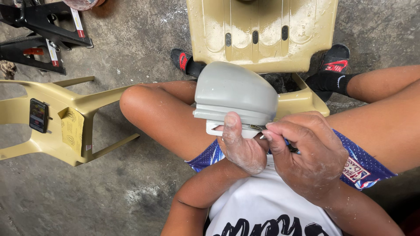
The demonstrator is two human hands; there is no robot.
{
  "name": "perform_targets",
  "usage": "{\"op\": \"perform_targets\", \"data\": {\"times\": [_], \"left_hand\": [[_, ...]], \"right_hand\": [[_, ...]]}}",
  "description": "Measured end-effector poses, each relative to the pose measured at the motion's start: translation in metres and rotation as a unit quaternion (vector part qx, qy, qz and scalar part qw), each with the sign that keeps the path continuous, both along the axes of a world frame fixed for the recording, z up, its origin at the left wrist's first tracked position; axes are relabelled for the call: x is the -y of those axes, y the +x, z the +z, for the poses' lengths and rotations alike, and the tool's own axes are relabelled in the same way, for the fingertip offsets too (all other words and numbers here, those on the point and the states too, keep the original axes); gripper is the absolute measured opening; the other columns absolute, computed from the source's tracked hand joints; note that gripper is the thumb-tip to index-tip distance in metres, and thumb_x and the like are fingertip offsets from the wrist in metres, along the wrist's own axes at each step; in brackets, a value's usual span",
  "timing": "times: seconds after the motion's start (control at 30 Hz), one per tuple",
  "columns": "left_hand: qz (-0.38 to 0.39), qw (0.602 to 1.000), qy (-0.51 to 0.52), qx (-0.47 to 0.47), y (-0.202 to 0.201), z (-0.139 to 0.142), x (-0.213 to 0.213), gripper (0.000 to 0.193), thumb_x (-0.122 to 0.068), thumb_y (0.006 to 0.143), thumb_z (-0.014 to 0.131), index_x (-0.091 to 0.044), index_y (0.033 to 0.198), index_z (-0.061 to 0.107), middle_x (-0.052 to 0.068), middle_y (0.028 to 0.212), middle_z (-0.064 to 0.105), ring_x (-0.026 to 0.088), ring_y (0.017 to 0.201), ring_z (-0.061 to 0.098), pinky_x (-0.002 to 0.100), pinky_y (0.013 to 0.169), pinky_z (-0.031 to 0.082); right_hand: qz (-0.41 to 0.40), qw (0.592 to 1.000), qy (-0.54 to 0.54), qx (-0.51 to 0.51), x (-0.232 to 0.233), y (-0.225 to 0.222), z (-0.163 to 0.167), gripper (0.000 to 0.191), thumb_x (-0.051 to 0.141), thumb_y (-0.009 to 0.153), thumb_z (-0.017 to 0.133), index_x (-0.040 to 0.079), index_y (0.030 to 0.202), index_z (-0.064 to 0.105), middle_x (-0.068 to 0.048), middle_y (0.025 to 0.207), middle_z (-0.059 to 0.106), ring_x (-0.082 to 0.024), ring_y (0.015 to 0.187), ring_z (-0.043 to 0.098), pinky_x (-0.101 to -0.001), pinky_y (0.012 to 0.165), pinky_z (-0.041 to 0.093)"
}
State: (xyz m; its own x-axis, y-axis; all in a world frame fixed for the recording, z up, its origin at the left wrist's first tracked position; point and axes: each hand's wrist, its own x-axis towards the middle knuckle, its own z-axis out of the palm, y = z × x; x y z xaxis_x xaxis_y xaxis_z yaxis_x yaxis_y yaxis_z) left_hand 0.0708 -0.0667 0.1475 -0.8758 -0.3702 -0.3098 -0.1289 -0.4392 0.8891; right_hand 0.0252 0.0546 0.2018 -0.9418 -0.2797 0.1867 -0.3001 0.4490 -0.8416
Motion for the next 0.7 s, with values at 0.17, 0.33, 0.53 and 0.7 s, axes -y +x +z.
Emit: {"op": "perform_targets", "data": {"times": [0.17,0.33,0.53,0.7], "left_hand": [[0.079,0.994,0.055,0.043,-0.016,0.018,0.012,0.053,-0.04,0.103,0.05,0.008,0.127,0.051,0.015,0.123,0.059,0.021,0.111,0.059,0.035,0.101,0.049],[0.098,0.993,0.06,-0.038,-0.029,0.032,0.013,0.051,-0.038,0.11,0.051,0.009,0.131,0.05,0.017,0.127,0.059,0.022,0.116,0.06,0.037,0.104,0.048],[0.259,0.946,0.193,-0.015,-0.042,0.02,0.01,0.035,-0.03,0.103,0.052,-0.005,0.127,0.049,0.01,0.118,0.057,0.019,0.108,0.059,0.039,0.097,0.051],[0.113,0.99,0.085,0.005,-0.022,0.009,0.006,0.039,-0.033,0.111,0.052,0.006,0.118,0.052,0.016,0.112,0.059,0.02,0.106,0.059,0.038,0.095,0.051]], "right_hand": [[-0.008,1.0,0.022,-0.01,0.008,-0.004,-0.004,0.013,0.003,0.092,0.079,0.001,0.1,0.07,-0.011,0.097,0.068,-0.028,0.089,0.067,-0.0368,0.079,0.056],[0.021,1.0,0.006,0.0,0.003,-0.007,-0.012,0.013,0.004,0.091,0.08,0.0,0.1,0.07,-0.012,0.096,0.069,-0.028,0.088,0.068,-0.0374,0.077,0.055],[0.007,0.998,-0.056,0.011,0.012,-0.008,-0.015,0.01,0.005,0.094,0.078,0.003,0.102,0.071,-0.01,0.097,0.068,-0.023,0.088,0.068,-0.0307,0.072,0.056],[-0.009,0.997,-0.03,0.068,0.009,-0.009,-0.004,0.014,0.007,0.094,0.08,0.005,0.105,0.071,-0.009,0.098,0.069,-0.02,0.085,0.07,-0.0293,0.068,0.056]]}}
